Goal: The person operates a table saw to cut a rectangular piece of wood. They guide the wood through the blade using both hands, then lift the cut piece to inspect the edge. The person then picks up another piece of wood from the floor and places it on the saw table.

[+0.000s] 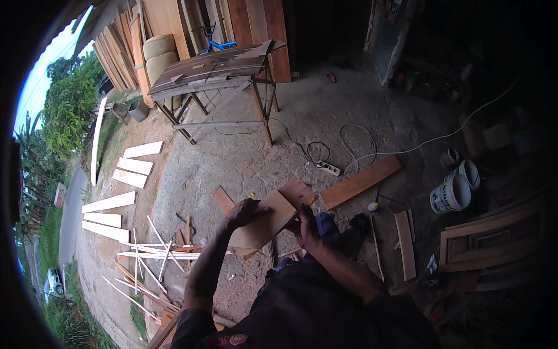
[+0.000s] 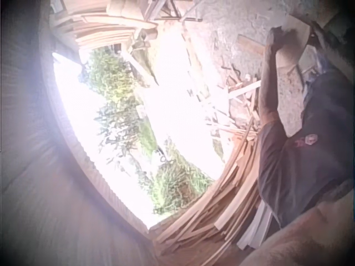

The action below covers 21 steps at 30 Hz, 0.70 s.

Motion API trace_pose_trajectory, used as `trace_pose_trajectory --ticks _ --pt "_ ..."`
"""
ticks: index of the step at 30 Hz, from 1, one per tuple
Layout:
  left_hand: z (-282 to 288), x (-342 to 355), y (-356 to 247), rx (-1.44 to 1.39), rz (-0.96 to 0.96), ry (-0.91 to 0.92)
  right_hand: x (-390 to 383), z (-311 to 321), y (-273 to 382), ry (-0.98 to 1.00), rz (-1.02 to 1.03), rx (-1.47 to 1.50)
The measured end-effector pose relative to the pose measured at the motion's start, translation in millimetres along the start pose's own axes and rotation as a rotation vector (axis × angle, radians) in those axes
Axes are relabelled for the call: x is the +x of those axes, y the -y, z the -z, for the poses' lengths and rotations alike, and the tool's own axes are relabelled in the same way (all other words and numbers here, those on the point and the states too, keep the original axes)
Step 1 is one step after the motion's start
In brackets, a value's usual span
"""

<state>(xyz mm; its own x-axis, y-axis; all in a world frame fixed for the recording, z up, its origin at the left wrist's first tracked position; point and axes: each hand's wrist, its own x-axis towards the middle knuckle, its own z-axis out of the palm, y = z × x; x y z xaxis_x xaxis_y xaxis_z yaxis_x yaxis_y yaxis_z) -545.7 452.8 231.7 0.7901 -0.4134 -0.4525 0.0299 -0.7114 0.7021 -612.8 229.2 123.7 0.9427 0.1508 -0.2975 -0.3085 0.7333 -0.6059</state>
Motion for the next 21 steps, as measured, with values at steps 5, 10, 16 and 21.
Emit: trace_pose_trajectory --ticks 5,10,16,21 --pt "12.2 33.0 9.3 0.197 -0.079 -0.231 50.2 2.4 10.5 -0.045 -0.003 -0.066" --pt "33.5 94.5 20.2 0.144 -0.087 -0.203 111.4 13.4 30.5 -0.076 -0.009 -0.064" --pt "59.3 193.5 -30.2 0.132 -0.085 -0.399 187.5 -13.4 121.2 -0.01 0.057 -0.049" --pt "74.4 266.5 -105.1 0.328 -0.148 -0.421 262.5 11.8 194.5 -0.07 0.132 -0.178"
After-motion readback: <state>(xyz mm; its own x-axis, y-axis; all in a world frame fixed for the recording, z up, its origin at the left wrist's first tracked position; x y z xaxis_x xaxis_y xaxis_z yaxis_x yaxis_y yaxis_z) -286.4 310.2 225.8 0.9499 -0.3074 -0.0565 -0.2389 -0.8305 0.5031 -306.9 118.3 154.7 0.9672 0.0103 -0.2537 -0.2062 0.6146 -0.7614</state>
